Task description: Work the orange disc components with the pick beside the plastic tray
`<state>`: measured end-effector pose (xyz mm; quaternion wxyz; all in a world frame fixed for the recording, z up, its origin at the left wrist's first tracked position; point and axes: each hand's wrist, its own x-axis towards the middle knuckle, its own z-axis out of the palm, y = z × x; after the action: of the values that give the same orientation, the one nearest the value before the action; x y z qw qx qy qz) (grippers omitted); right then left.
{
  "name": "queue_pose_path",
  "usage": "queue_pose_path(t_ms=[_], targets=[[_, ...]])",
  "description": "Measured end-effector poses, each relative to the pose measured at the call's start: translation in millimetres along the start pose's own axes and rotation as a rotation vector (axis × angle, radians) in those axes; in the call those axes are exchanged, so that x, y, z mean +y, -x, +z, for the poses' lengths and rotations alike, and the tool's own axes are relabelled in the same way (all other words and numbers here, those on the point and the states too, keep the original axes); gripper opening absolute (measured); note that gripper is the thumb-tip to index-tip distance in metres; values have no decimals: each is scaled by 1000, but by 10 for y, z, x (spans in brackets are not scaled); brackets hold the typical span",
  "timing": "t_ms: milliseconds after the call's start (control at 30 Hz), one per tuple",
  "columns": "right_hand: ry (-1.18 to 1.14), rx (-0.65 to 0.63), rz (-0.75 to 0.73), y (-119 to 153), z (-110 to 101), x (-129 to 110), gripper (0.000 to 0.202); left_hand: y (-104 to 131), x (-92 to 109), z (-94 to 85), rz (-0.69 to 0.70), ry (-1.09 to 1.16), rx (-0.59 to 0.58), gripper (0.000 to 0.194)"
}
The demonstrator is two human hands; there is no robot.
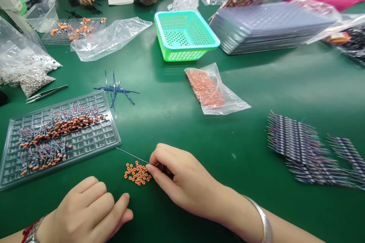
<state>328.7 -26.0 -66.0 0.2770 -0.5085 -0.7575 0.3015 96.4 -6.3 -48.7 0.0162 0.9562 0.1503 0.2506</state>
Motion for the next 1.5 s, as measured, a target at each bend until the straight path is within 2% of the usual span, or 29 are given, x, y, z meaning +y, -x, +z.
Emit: queue_pose_path(t_ms=[200, 467, 1500], targets=[[-11, -40, 4, 29, 2, -16, 20, 13, 0, 3, 9, -3, -2, 9], [-77, -2, 18, 9, 11, -34, 20, 31, 12, 1, 11, -16, -1, 9], [-13, -16, -54, 4, 1, -16, 20, 31, 2, -3, -4, 6, -19, 8]])
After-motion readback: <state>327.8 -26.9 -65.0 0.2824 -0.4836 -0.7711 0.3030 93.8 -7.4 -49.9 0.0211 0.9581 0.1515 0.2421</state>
